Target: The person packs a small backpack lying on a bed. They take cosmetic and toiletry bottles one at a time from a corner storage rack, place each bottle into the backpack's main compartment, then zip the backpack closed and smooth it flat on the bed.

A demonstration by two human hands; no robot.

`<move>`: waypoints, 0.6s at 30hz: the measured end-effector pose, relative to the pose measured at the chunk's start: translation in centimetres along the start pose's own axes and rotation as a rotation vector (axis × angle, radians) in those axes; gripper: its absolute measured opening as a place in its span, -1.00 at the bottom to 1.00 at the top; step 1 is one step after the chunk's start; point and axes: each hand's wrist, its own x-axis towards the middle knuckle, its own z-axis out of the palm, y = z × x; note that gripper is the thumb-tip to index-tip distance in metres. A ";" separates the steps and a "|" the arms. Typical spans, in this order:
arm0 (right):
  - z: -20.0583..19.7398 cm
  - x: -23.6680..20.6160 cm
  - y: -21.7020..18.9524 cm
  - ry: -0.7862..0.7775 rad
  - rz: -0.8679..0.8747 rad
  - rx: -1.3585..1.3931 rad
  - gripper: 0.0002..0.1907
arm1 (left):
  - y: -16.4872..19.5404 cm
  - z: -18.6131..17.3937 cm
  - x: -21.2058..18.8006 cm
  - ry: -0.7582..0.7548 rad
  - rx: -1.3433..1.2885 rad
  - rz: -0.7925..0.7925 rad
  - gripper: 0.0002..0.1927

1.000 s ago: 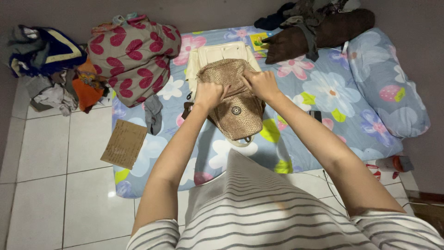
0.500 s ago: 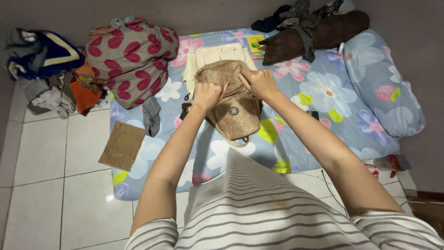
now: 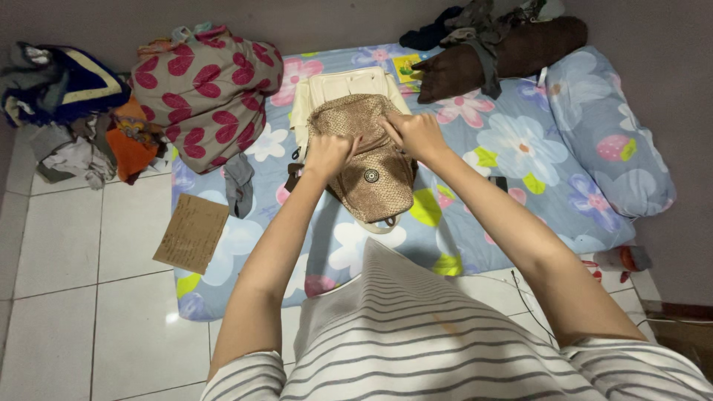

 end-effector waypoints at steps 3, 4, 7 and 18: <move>0.9 -2.4 -0.1 -0.074 0.091 0.104 -0.72 | 0.1 0.9 -1.8 0.006 -0.203 -0.075 -0.64; 1.4 -3.9 -0.3 -0.094 0.141 0.179 -0.71 | 0.2 1.6 -2.7 0.014 -0.300 -0.107 -0.66; 3.7 -11.1 -1.9 -0.383 0.422 0.521 -0.61 | 1.6 4.8 -7.7 -0.529 -0.771 -0.245 -0.36; 4.8 -29.0 -9.2 -1.099 0.627 0.870 -0.56 | 9.4 10.5 -27.4 -1.117 -1.063 -0.361 -0.33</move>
